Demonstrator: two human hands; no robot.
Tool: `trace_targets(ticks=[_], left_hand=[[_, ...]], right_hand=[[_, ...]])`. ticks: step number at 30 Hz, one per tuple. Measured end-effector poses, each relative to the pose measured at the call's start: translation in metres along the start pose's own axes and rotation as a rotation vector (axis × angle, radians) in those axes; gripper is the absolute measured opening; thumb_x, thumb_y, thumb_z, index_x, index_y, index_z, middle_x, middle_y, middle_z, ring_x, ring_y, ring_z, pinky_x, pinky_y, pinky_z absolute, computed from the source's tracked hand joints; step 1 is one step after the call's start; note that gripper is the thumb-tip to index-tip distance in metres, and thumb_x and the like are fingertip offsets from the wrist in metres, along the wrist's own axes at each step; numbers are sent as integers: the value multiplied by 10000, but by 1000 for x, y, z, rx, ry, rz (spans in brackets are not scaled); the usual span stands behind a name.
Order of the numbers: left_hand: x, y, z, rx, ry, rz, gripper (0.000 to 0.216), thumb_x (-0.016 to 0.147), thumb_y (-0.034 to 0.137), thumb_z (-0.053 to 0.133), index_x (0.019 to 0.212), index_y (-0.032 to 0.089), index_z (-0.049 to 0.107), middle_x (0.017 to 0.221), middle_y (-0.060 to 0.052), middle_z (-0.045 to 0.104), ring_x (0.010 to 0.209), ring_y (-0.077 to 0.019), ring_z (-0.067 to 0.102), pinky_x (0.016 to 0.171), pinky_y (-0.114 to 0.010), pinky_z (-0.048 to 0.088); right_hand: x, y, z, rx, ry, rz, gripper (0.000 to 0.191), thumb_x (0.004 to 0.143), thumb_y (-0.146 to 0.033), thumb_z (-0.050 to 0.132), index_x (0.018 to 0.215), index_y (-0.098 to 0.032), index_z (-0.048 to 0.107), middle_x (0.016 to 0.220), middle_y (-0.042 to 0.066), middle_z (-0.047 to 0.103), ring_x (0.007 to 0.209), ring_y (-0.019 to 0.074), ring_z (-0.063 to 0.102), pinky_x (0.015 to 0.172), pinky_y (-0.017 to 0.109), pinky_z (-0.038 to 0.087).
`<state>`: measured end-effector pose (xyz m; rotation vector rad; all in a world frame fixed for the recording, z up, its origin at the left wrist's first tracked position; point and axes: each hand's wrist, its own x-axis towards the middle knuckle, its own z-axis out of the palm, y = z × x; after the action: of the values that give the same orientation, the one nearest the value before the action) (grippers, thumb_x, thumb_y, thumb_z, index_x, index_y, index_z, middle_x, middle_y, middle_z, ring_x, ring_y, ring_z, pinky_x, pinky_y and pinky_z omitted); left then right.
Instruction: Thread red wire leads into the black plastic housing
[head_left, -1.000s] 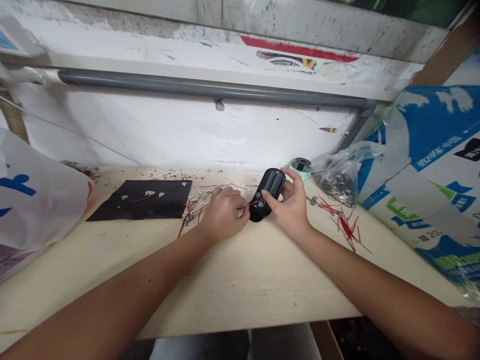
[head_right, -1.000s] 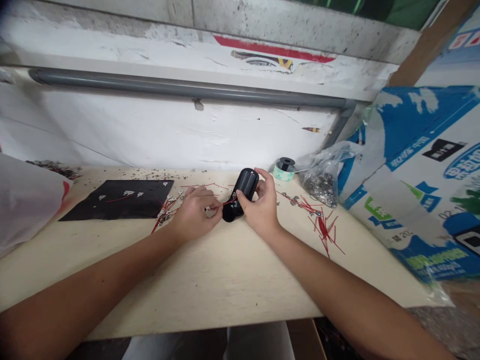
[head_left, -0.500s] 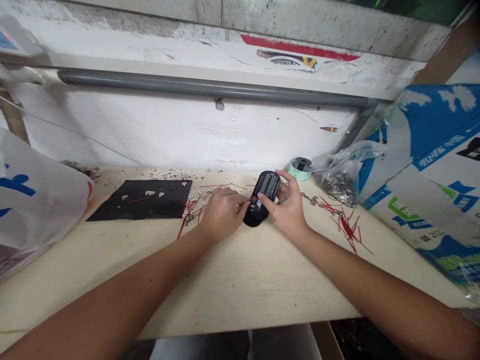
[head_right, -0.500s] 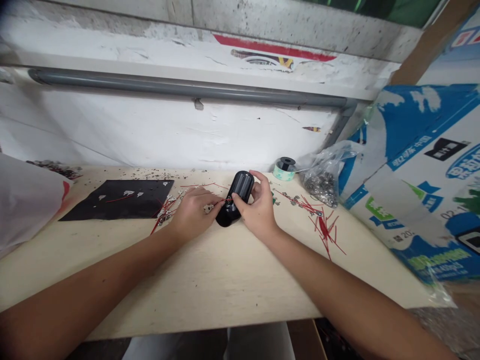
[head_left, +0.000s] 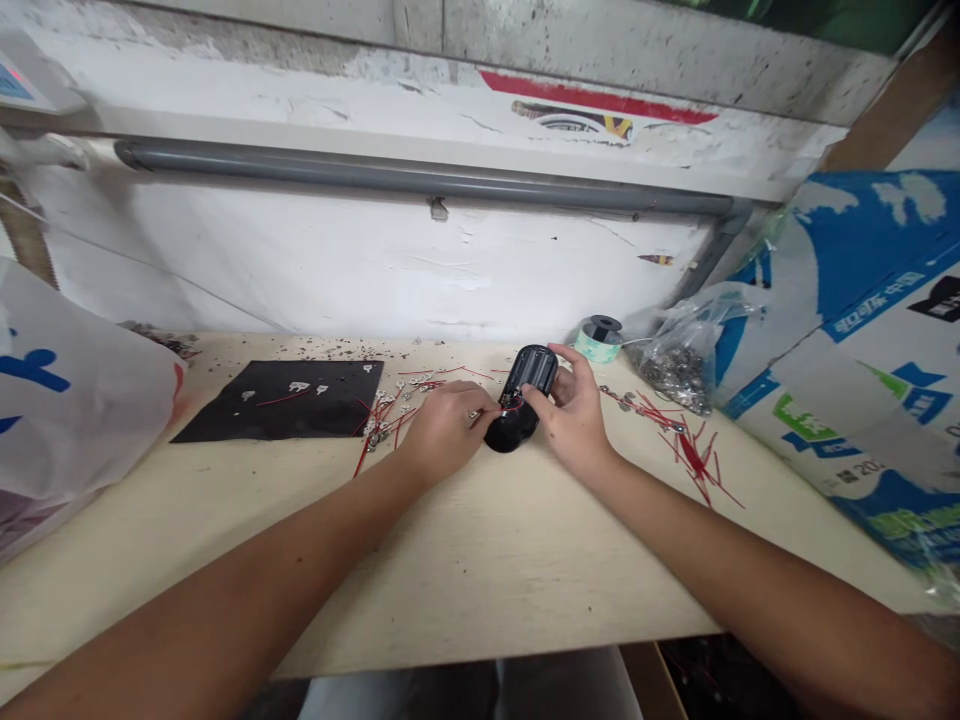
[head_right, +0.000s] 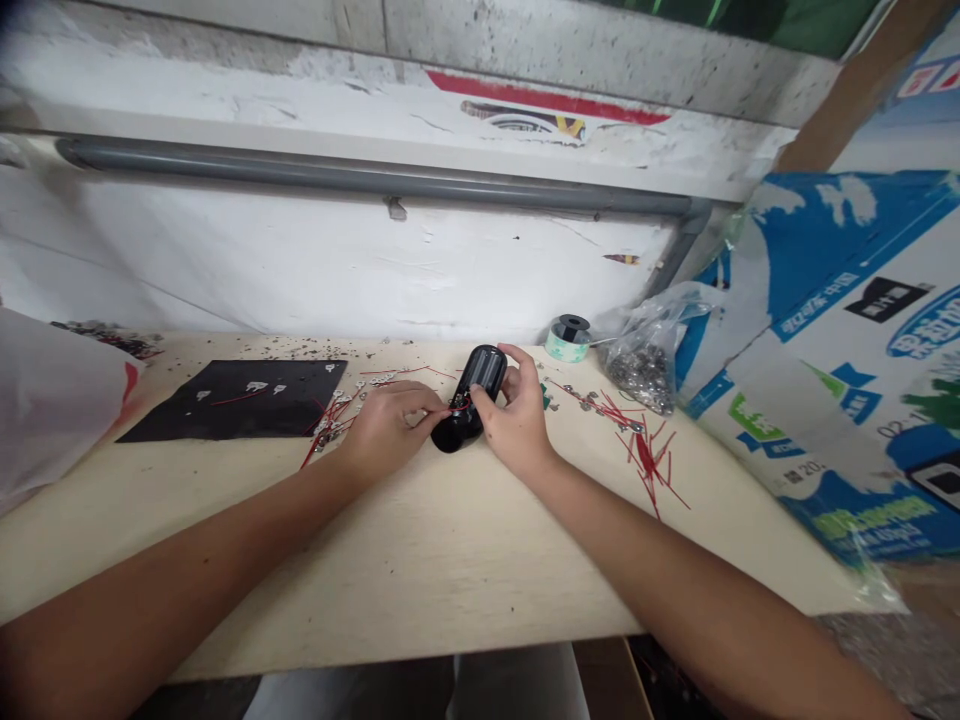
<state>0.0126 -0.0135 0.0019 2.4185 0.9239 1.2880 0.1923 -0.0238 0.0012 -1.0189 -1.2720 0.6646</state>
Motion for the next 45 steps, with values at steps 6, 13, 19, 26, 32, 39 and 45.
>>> trace_targets(ticks=[6, 13, 19, 26, 32, 39, 45], left_hand=[[0, 0, 0, 45, 37, -52, 171, 834, 86, 640, 687, 168, 667, 712, -17, 687, 678, -156, 624, 610, -273, 442], [1, 8, -1, 193, -31, -79, 230, 834, 116, 580, 1008, 180, 716, 874, -65, 739, 783, -208, 675, 745, -352, 527], [0, 9, -2, 243, -65, -70, 393, 820, 107, 563, 1190, 175, 674, 920, -79, 745, 878, -245, 679, 822, -407, 542], [1, 11, -3, 320, -94, -142, 172, 849, 201, 562, 920, 151, 711, 863, -97, 730, 865, -284, 662, 803, -439, 524], [1, 6, 0, 152, -95, -155, 164, 815, 122, 560, 894, 170, 696, 886, -60, 734, 836, -224, 670, 761, -361, 520], [0, 3, 0, 46, -91, -164, 214, 780, 112, 586, 955, 169, 694, 858, -51, 729, 775, -201, 659, 698, -327, 515], [-1, 3, 1, 29, -78, -138, 239, 787, 122, 602, 996, 173, 707, 840, -46, 736, 748, -192, 674, 695, -316, 530]], right_hand=[[-3, -3, 1, 12, -7, 12, 531, 759, -243, 727, 1223, -272, 469, 898, 14, 673, 860, 216, 661, 825, 415, 537], [-5, -7, 5, 40, -4, 16, 533, 758, -241, 729, 1223, -272, 471, 931, 21, 683, 902, 224, 674, 847, 426, 545], [-9, -9, 7, 43, -48, -10, 526, 781, -253, 716, 1238, -282, 457, 946, 25, 689, 907, 227, 683, 823, 418, 558], [-11, -11, 8, 56, -48, -9, 524, 780, -225, 716, 1237, -274, 465, 917, 14, 670, 871, 207, 660, 777, 373, 547], [-9, -7, 7, 3, -36, -54, 525, 802, -240, 700, 1262, -274, 450, 934, 21, 652, 879, 210, 652, 794, 389, 550], [-8, -6, 6, -31, -25, -72, 546, 794, -233, 699, 1276, -268, 445, 901, 20, 638, 866, 219, 645, 828, 424, 549], [-8, -4, 6, -44, -23, -83, 539, 806, -245, 695, 1281, -276, 442, 903, 18, 635, 868, 221, 650, 813, 417, 555]])
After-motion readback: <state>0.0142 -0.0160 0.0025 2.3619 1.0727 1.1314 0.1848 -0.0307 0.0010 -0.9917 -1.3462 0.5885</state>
